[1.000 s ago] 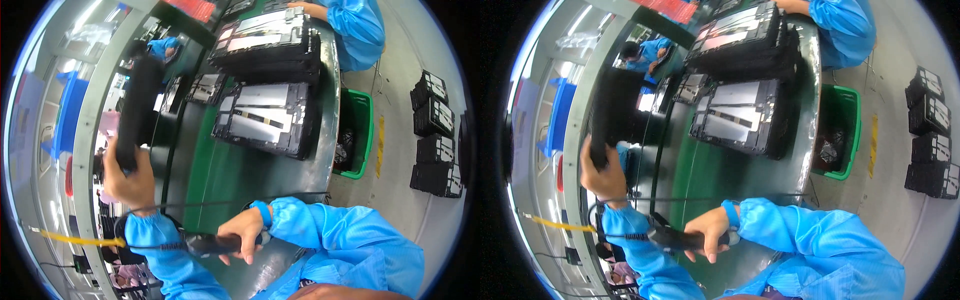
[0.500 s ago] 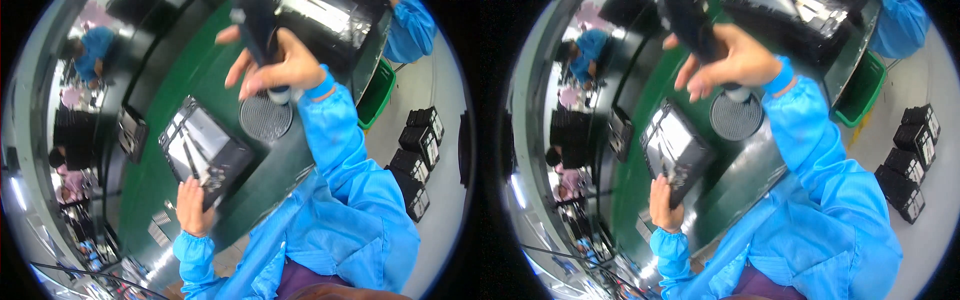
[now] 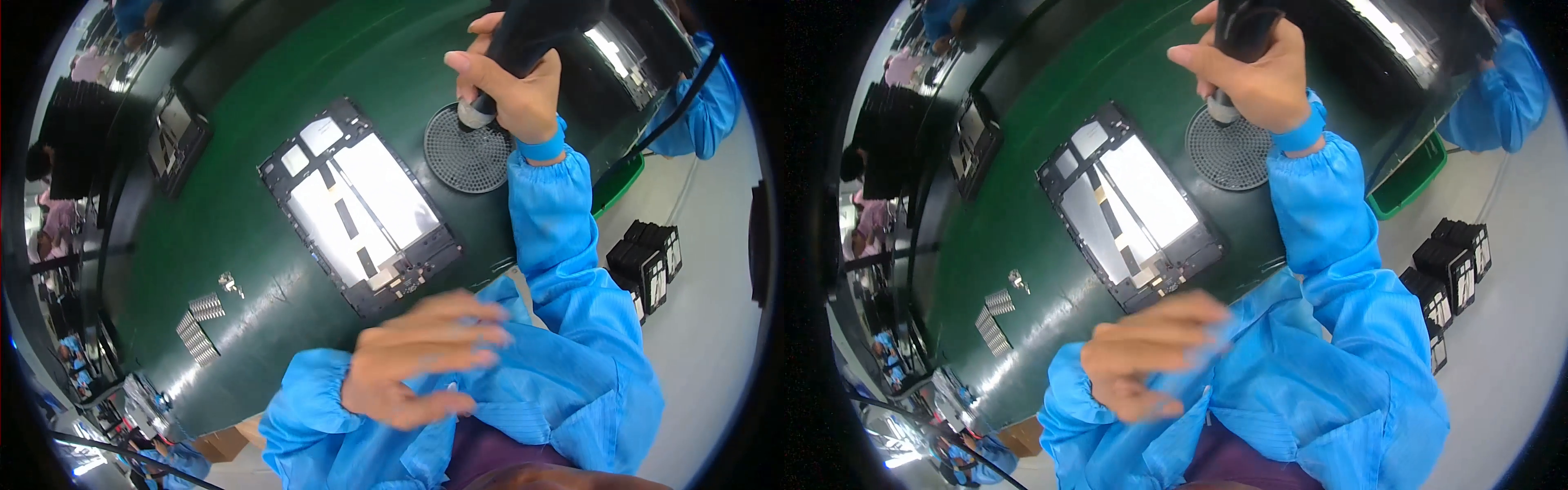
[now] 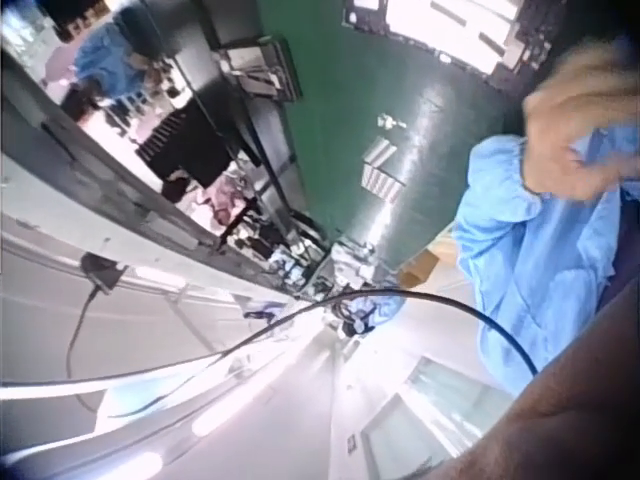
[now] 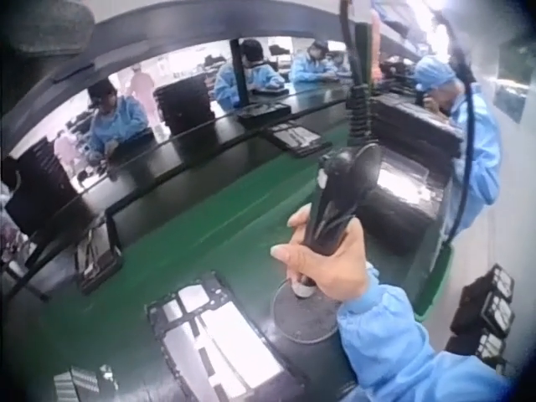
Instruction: The person assembles electronic tablets by securing housing and components with screws using an electric screwdriver.
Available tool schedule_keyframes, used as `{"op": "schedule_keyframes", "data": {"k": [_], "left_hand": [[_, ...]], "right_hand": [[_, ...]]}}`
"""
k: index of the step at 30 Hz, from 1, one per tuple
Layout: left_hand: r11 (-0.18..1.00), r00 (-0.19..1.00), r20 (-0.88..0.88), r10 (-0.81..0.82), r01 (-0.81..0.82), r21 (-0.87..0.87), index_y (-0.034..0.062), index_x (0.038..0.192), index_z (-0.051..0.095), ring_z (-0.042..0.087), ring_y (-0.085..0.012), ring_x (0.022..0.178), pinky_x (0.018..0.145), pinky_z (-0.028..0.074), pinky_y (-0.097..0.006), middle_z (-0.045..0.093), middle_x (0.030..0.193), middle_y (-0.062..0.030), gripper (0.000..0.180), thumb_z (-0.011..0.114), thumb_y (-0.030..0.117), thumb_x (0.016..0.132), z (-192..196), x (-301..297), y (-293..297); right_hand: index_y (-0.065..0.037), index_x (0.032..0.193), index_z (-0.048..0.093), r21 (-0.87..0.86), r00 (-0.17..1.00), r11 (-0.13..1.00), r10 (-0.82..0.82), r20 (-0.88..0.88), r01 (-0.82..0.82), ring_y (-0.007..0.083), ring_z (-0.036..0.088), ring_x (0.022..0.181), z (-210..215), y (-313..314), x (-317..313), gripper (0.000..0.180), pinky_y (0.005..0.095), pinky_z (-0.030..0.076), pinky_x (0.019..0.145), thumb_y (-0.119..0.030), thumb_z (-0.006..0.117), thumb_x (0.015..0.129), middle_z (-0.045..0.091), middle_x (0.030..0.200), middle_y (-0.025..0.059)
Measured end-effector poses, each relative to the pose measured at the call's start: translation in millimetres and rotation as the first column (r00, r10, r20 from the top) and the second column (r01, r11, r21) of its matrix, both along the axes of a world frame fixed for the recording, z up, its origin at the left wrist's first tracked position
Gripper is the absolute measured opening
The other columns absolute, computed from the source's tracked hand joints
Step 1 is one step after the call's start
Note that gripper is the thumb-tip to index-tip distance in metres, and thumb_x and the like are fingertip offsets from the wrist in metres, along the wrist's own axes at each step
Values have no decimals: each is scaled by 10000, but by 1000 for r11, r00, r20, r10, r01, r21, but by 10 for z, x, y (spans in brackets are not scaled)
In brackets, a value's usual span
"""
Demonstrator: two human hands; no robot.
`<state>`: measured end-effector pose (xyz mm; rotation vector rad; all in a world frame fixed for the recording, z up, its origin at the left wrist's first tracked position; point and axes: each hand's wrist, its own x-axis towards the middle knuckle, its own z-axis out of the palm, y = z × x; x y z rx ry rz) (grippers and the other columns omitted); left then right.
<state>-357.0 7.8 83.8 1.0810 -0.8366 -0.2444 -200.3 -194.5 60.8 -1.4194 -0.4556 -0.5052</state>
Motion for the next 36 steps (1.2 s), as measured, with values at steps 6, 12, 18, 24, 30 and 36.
{"op": "schedule_keyframes", "data": {"k": [6,12,18,24,30,36], "left_hand": [[521,723,-293,-626,109,-846,-156,1024,552,596,-325,840,736,470,-338,557,1021,-285,540,562,353,847,577,26,-688],[567,730,-313,-607,122,-815,-137,891,558,575,-216,669,602,468,-233,553,941,-229,412,555,267,809,542,0,-584],[581,813,-287,-507,77,-810,-133,885,573,572,-198,676,571,463,-229,557,895,-220,367,603,216,774,600,209,-650],[671,682,-432,-591,117,-732,-137,905,587,575,-207,719,548,466,-245,566,895,-227,374,597,224,808,577,102,-459],[962,988,-147,-48,6,-274,-99,841,618,620,-277,706,631,498,-353,624,800,-212,377,690,267,788,70,154,-23],[484,748,158,644,-559,673,-5,823,655,616,-190,649,563,488,-271,636,774,-114,202,755,38,653,-246,-119,833]], "right_hand": [[10,925,509,60,984,998,-19,-176,30,105,543,450,126,130,-3,302,214,410,415,5,722,710,572,583,42],[7,912,517,22,987,1000,-18,-158,22,102,541,441,114,103,39,295,211,409,413,3,726,704,574,576,40],[1,888,525,169,965,959,196,175,-225,98,540,436,-150,59,332,284,206,411,411,-7,737,698,575,570,37],[-1,885,529,25,987,1000,0,-160,4,98,538,434,91,145,44,284,205,406,402,-3,739,693,572,571,37],[27,1057,513,-11,999,1000,23,-37,-23,147,536,538,-34,92,26,329,282,441,515,-13,654,762,552,662,82],[22,1110,504,-110,999,994,-10,38,15,158,532,570,104,-29,-79,349,296,441,584,-64,615,790,521,691,70]]}}
